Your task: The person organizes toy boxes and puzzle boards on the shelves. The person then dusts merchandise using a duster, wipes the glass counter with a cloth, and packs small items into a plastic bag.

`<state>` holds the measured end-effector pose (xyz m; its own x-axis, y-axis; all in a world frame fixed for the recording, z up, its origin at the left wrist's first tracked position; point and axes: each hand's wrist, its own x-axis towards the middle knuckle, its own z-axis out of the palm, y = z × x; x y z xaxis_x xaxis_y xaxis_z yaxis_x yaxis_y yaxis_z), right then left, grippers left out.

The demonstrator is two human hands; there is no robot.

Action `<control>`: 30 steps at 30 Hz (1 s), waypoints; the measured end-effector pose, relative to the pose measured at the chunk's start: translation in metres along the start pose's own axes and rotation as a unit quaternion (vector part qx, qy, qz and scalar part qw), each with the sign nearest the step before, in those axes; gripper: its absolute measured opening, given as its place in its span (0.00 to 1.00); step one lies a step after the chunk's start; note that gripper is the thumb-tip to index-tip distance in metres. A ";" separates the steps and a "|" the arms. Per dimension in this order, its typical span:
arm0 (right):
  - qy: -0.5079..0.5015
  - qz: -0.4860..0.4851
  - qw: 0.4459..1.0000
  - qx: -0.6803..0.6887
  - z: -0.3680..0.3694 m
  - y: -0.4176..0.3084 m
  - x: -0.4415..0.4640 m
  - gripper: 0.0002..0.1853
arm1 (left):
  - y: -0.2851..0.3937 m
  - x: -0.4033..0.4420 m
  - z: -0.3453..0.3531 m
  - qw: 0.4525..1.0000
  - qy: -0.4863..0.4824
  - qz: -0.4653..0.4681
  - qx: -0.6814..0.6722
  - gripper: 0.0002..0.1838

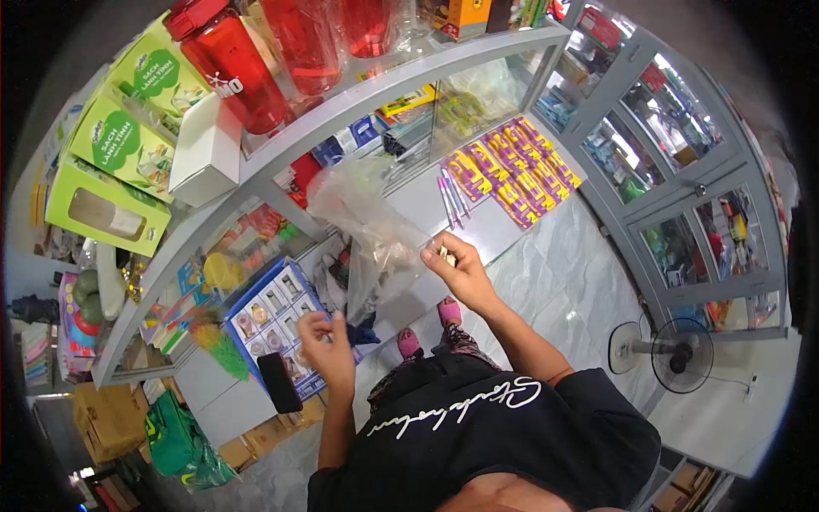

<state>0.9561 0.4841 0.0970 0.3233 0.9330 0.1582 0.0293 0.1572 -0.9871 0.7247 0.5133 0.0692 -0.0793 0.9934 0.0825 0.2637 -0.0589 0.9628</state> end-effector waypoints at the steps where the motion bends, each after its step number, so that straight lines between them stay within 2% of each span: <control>1: -0.015 -0.018 1.000 0.005 0.000 -0.002 -0.005 0.07 | 0.003 0.003 -0.002 0.992 0.069 0.081 0.068 0.16; 2: -0.010 -0.018 1.000 0.002 0.001 0.000 -0.010 0.07 | 0.015 0.005 0.001 0.992 0.065 0.082 0.065 0.16; 4: -0.014 0.022 0.999 -0.032 0.007 0.002 -0.025 0.07 | 0.044 0.013 0.014 0.982 0.032 0.182 0.039 0.29; 5: -0.010 0.010 0.999 -0.031 0.012 0.000 -0.031 0.08 | 0.052 0.018 0.025 0.982 0.029 0.185 0.036 0.29; 7: -0.004 0.025 0.999 -0.030 0.015 -0.004 -0.042 0.08 | 0.064 0.025 0.043 0.934 -0.011 0.292 0.203 0.33; 8: -0.003 0.043 0.999 -0.028 0.016 -0.004 -0.047 0.08 | 0.046 0.029 0.048 0.934 -0.013 0.298 0.199 0.33; 10: 0.025 0.040 0.998 -0.043 0.008 0.012 -0.053 0.09 | -0.006 0.044 0.061 0.975 -0.149 0.102 0.128 0.39; 11: 0.073 0.069 0.995 -0.011 0.001 0.020 -0.054 0.09 | -0.008 0.045 0.060 0.981 -0.193 -0.002 0.034 0.37; 12: 0.118 0.097 0.988 0.022 -0.007 0.030 -0.057 0.09 | -0.015 0.043 0.061 0.980 -0.197 0.000 0.033 0.37; 13: 0.141 0.152 0.978 0.014 -0.023 0.052 -0.059 0.10 | -0.023 0.040 0.063 0.980 -0.184 0.073 0.011 0.36; 14: 0.142 0.152 0.978 0.014 -0.035 0.069 -0.061 0.10 | -0.028 0.037 0.062 0.975 -0.170 0.146 -0.009 0.36; 15: 0.206 0.116 0.967 -0.091 -0.043 0.084 -0.063 0.10 | -0.016 0.031 0.061 0.971 -0.207 0.096 -0.075 0.35; 16: 0.266 0.079 0.941 -0.193 -0.047 0.090 -0.066 0.11 | -0.011 0.028 0.063 0.970 -0.208 0.100 -0.072 0.35; 17: 0.283 0.072 0.932 -0.212 -0.046 0.076 -0.071 0.12 | -0.007 0.025 0.066 0.966 -0.220 0.103 -0.093 0.35; 18: 0.283 0.069 0.934 -0.207 -0.040 0.062 -0.077 0.12 | -0.003 0.026 0.066 0.960 -0.231 0.106 -0.114 0.35; 19: 0.227 0.054 0.960 -0.151 -0.033 0.039 -0.084 0.12 | -0.011 0.031 0.068 0.961 -0.240 0.119 -0.070 0.35; 21: 0.084 0.021 0.995 -0.041 -0.009 -0.001 -0.094 0.11 | -0.010 0.032 0.074 0.955 -0.248 0.152 -0.066 0.35; 23: -0.060 -0.011 0.997 -0.045 0.023 -0.013 -0.086 0.09 | -0.003 0.028 0.077 0.943 -0.260 0.195 -0.077 0.34; 24: -0.069 0.018 0.996 -0.046 0.032 -0.007 -0.075 0.10 | -0.005 0.028 0.077 0.941 -0.264 0.195 -0.076 0.34; 26: -0.069 0.116 0.991 -0.005 0.038 0.023 -0.038 0.15 | -0.014 0.026 0.074 0.951 -0.231 0.119 -0.170 0.32; 27: -0.062 0.184 0.980 0.037 0.037 0.043 -0.019 0.19 | -0.007 0.027 0.067 0.960 -0.197 0.139 -0.144 0.27; 28: -0.031 0.205 0.978 -0.019 0.034 0.059 -0.003 0.24 | 0.007 0.030 0.057 0.967 -0.157 0.192 -0.053 0.24; 29: -0.002 0.222 0.972 -0.075 0.032 0.069 0.012 0.29 | 0.012 0.037 0.049 0.961 -0.149 0.229 -0.031 0.23; 30: 0.058 0.130 0.985 -0.097 0.030 0.068 0.021 0.33 | 0.016 0.044 0.040 0.954 -0.140 0.266 -0.008 0.23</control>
<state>0.9366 0.5239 0.0341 0.4494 0.8885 -0.0931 0.1084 -0.1577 -0.9815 0.7637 0.5595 0.0781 0.3218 0.8093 0.4915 0.1795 -0.5618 0.8076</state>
